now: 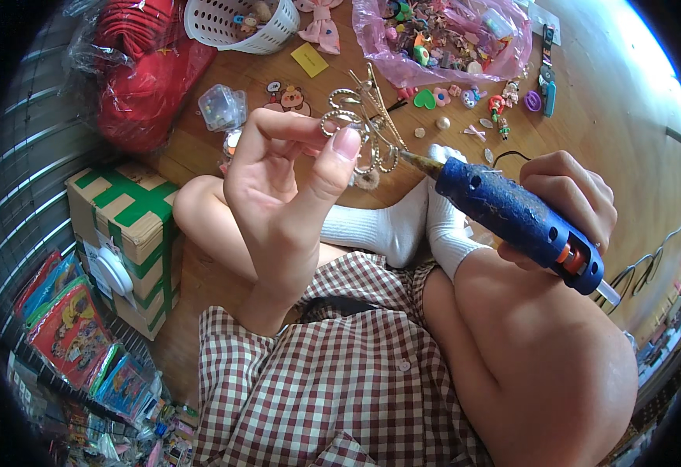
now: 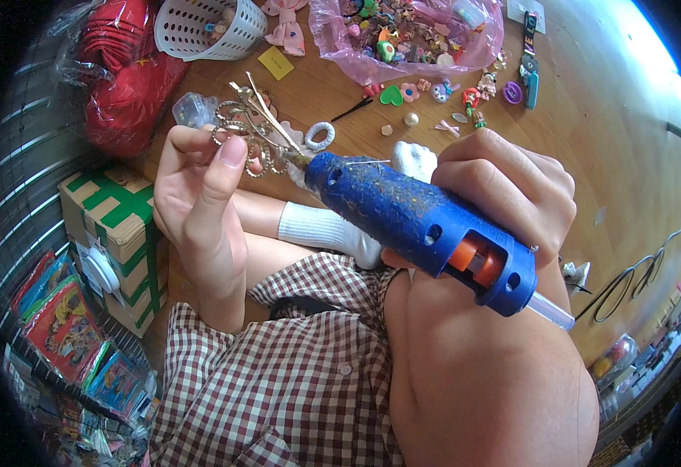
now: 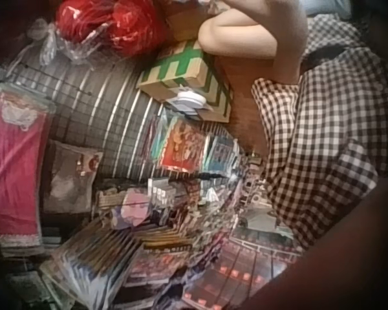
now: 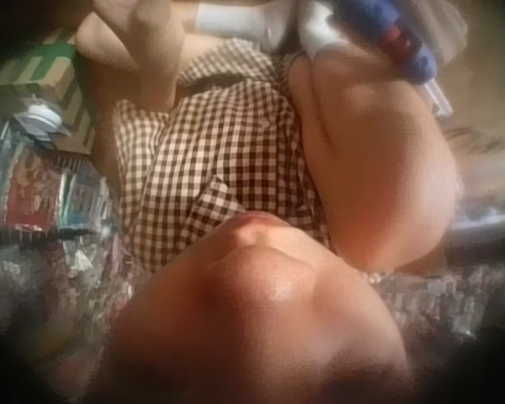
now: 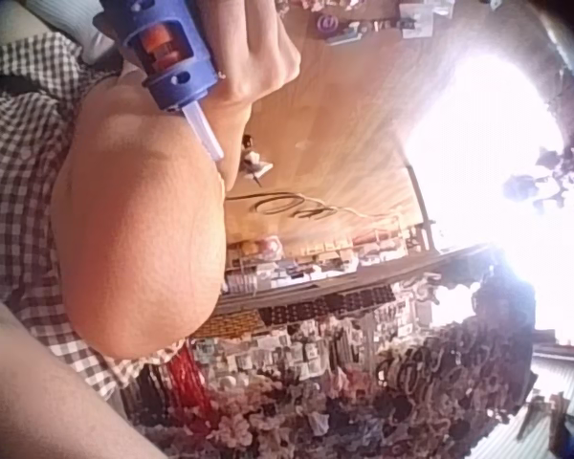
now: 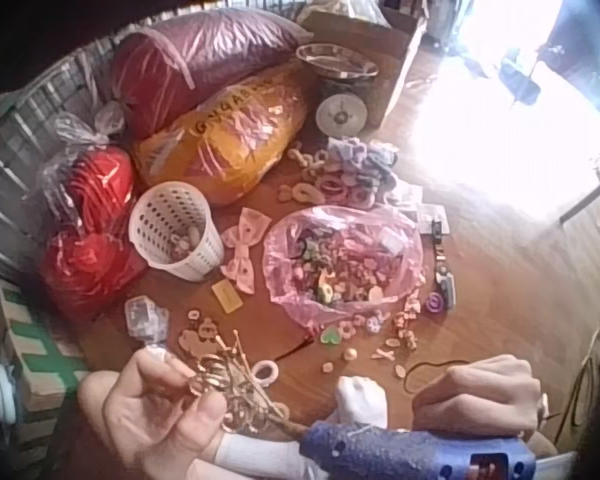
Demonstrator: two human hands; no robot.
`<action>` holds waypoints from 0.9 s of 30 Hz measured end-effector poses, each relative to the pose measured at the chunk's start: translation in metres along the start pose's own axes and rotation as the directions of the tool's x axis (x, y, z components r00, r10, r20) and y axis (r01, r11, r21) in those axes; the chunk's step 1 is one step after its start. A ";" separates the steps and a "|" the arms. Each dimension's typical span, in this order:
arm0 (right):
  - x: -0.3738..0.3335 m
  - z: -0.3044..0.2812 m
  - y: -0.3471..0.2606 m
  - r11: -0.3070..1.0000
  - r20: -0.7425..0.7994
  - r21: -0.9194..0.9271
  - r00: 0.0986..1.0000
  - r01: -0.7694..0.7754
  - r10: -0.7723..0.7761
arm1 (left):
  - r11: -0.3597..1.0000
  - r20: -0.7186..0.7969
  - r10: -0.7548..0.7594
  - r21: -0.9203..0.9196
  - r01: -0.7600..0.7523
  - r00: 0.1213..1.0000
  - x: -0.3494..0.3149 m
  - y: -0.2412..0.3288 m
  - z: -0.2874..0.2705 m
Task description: Assembling decorative hair clips with a glue gun and sorting them into bins.
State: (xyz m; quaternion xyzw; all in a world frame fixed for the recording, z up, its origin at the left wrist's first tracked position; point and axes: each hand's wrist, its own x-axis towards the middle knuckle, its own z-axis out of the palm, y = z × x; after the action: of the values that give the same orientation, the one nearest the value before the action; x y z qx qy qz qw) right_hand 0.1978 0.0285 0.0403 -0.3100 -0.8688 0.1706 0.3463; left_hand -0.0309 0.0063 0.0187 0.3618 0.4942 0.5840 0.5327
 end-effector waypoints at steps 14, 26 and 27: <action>0.000 0.003 -0.001 0.995 0.022 -0.101 0.999 -0.021 0.023 | 0.976 0.021 0.206 0.064 -0.207 0.978 0.000 -0.007 0.000; 0.000 -0.003 -0.003 0.987 0.038 -0.154 0.998 -0.040 0.046 | 0.993 -0.017 0.101 -0.062 -0.102 0.995 0.002 -0.001 0.010; 0.002 -0.003 -0.004 0.987 0.040 -0.154 0.998 -0.038 0.045 | 0.989 -0.025 0.000 -0.150 -0.004 1.000 0.002 0.002 0.010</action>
State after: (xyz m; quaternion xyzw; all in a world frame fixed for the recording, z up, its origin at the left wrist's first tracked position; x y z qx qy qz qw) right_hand 0.1972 0.0268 0.0451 -0.3500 -0.8800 0.1171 0.2989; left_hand -0.0218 0.0103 0.0226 0.3139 0.4553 0.6246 0.5515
